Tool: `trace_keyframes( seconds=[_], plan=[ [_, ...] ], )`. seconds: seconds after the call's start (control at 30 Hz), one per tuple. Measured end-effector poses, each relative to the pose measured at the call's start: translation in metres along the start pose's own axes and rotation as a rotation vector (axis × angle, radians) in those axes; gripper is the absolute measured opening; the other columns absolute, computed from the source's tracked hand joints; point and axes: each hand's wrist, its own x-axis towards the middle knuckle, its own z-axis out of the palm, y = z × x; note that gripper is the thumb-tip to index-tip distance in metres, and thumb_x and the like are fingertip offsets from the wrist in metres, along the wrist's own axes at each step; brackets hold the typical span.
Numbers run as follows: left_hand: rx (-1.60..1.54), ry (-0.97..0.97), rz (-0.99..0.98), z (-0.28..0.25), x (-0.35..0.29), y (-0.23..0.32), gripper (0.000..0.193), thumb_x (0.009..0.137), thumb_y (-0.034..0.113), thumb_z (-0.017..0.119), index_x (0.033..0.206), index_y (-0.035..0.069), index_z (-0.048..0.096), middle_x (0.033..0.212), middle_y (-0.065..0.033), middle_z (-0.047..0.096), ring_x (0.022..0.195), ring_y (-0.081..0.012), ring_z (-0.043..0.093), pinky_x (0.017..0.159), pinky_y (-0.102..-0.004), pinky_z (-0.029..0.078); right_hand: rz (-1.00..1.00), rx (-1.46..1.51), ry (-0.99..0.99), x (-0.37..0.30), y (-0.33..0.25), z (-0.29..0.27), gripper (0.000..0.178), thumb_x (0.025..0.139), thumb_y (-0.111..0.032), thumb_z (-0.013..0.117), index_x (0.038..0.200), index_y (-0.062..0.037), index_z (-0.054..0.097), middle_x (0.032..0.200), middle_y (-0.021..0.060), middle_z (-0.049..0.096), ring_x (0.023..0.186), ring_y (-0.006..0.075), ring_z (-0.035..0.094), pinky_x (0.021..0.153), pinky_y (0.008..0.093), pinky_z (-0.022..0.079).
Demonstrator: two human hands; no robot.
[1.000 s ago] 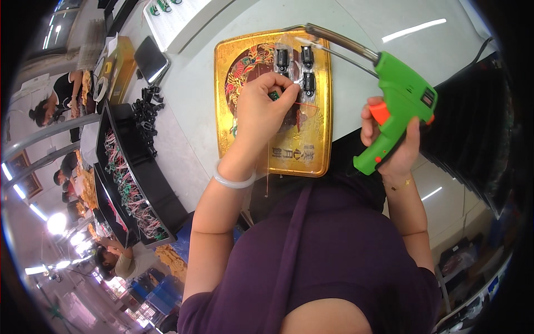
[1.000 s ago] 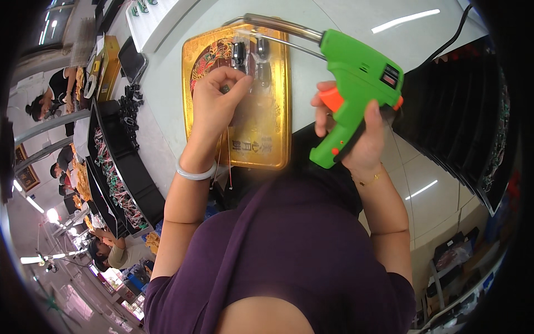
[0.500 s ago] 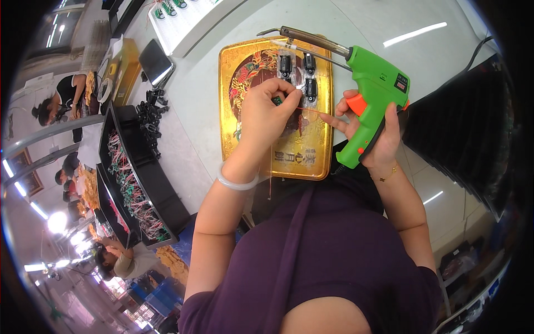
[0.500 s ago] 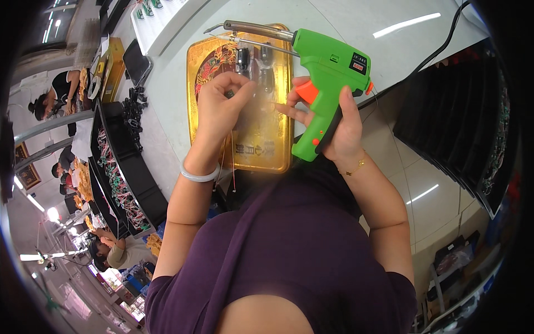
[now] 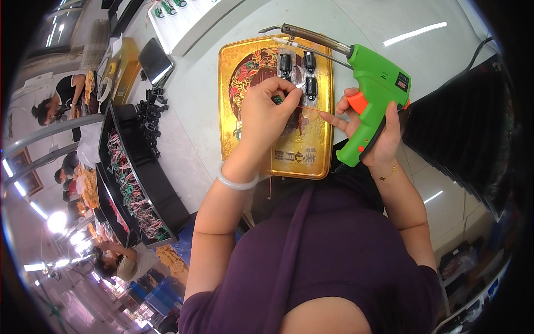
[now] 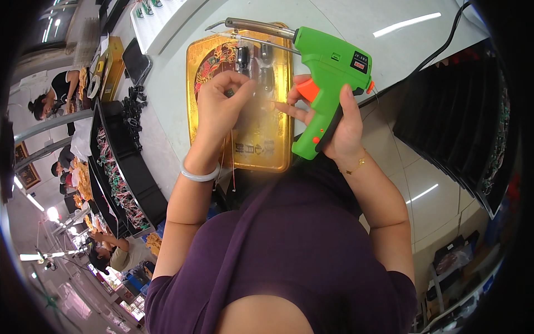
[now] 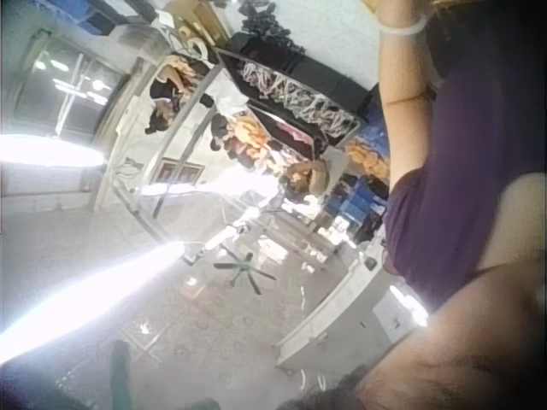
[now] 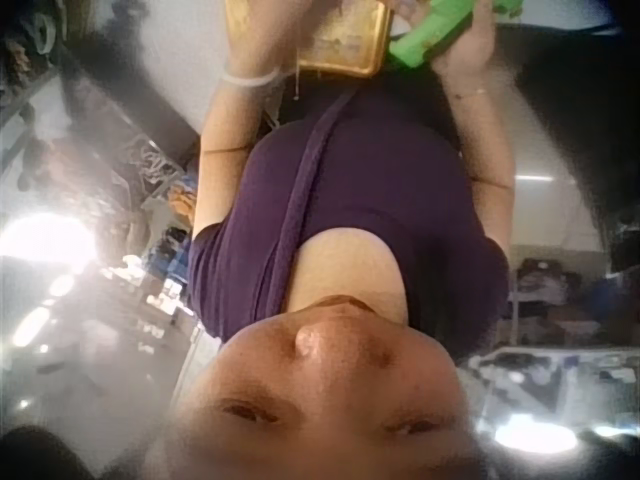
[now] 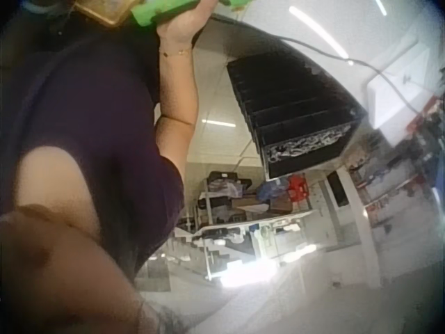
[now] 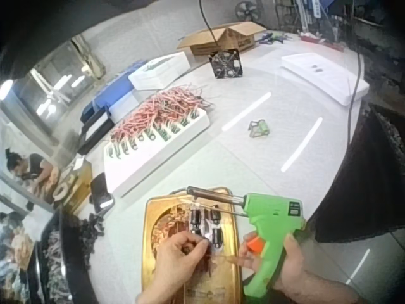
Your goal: The person solders wires and small electronic components onto a circuit board using a manual soldering gun.
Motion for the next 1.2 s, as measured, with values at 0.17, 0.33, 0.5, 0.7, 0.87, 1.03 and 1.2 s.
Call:
trace_keyframes(
  seconds=[0.17, 0.33, 0.5, 0.7, 0.87, 1.03, 1.2],
  plan=[
    [0.051, -0.003, -0.010, -0.001, -0.001, 0.002, 0.013, 0.070, 0.015, 0.065, 0.074, 0.003, 0.063, 0.051, -0.0012, 0.050, 0.045, -0.0093, 0.044, 0.045, -0.0244, 0.035, 0.005, 0.003, 0.006, -0.001, 0.000, 0.001, 0.055, 0.088, -0.047, 0.035, 0.116, -0.0010, 0.041, 0.111, 0.0130, 0.047, 0.094, 0.0218, 0.048, 0.092, 0.0536, 0.037],
    [-0.006, -0.089, -0.026, -0.011, -0.001, 0.008, 0.017, 0.072, 0.016, 0.065, 0.083, 0.004, 0.062, 0.062, -0.0026, 0.056, 0.051, -0.0099, 0.048, 0.049, -0.0245, 0.038, 0.003, -0.028, -0.012, -0.001, -0.001, -0.001, 0.054, 0.088, -0.047, 0.035, 0.117, -0.0017, 0.041, 0.111, 0.0132, 0.046, 0.096, 0.0220, 0.048, 0.092, 0.0522, 0.037],
    [0.052, -0.284, 0.181, -0.020, -0.007, 0.009, 0.012, 0.074, 0.014, 0.065, 0.081, 0.005, 0.062, 0.071, -0.0041, 0.060, 0.060, -0.0158, 0.057, 0.055, -0.0282, 0.045, -0.078, -0.031, -0.015, -0.006, 0.008, 0.003, 0.053, 0.088, -0.045, 0.037, 0.118, -0.0029, 0.040, 0.112, 0.0129, 0.046, 0.100, 0.0217, 0.047, 0.093, 0.0505, 0.036],
    [0.477, -0.169, 0.504, -0.019, -0.013, 0.006, 0.006, 0.066, 0.015, 0.067, 0.068, 0.010, 0.064, 0.073, -0.0032, 0.056, 0.064, -0.0185, 0.054, 0.054, -0.0285, 0.044, -0.149, -0.123, -0.031, -0.021, 0.021, 0.007, 0.052, 0.087, -0.044, 0.041, 0.119, -0.0035, 0.039, 0.114, 0.0125, 0.045, 0.104, 0.0213, 0.044, 0.096, 0.0498, 0.032],
    [0.745, 0.015, 0.802, -0.023, -0.020, 0.002, 0.006, 0.064, 0.014, 0.067, 0.067, 0.013, 0.062, 0.088, 0.0014, 0.054, 0.085, -0.0187, 0.049, 0.076, -0.0322, 0.037, -0.144, -0.243, -0.025, -0.033, 0.019, 0.001, 0.060, 0.084, -0.051, 0.041, 0.119, -0.0030, 0.038, 0.112, 0.0128, 0.044, 0.109, 0.0270, 0.040, 0.096, 0.0534, 0.031],
    [0.562, 0.290, 0.733, -0.007, -0.033, -0.005, 0.012, 0.061, 0.013, 0.069, 0.066, 0.011, 0.059, 0.098, -0.0052, 0.052, 0.097, -0.0256, 0.044, 0.087, -0.0407, 0.028, -0.079, -0.457, -0.017, -0.058, -0.042, -0.002, 0.065, 0.080, -0.046, 0.049, 0.120, 0.0041, 0.038, 0.115, 0.0213, 0.044, 0.109, 0.0315, 0.044, 0.081, 0.0422, 0.048],
    [0.351, 0.234, 0.516, 0.001, -0.036, -0.006, 0.012, 0.061, 0.008, 0.069, 0.066, 0.007, 0.058, 0.099, -0.0101, 0.052, 0.097, -0.0282, 0.045, 0.085, -0.0401, 0.032, -0.039, -0.589, -0.004, -0.074, -0.066, -0.013, 0.065, 0.078, -0.043, 0.053, 0.114, 0.0098, 0.042, 0.107, 0.0255, 0.048, 0.093, 0.0269, 0.053, 0.064, 0.0301, 0.053]
  ],
)
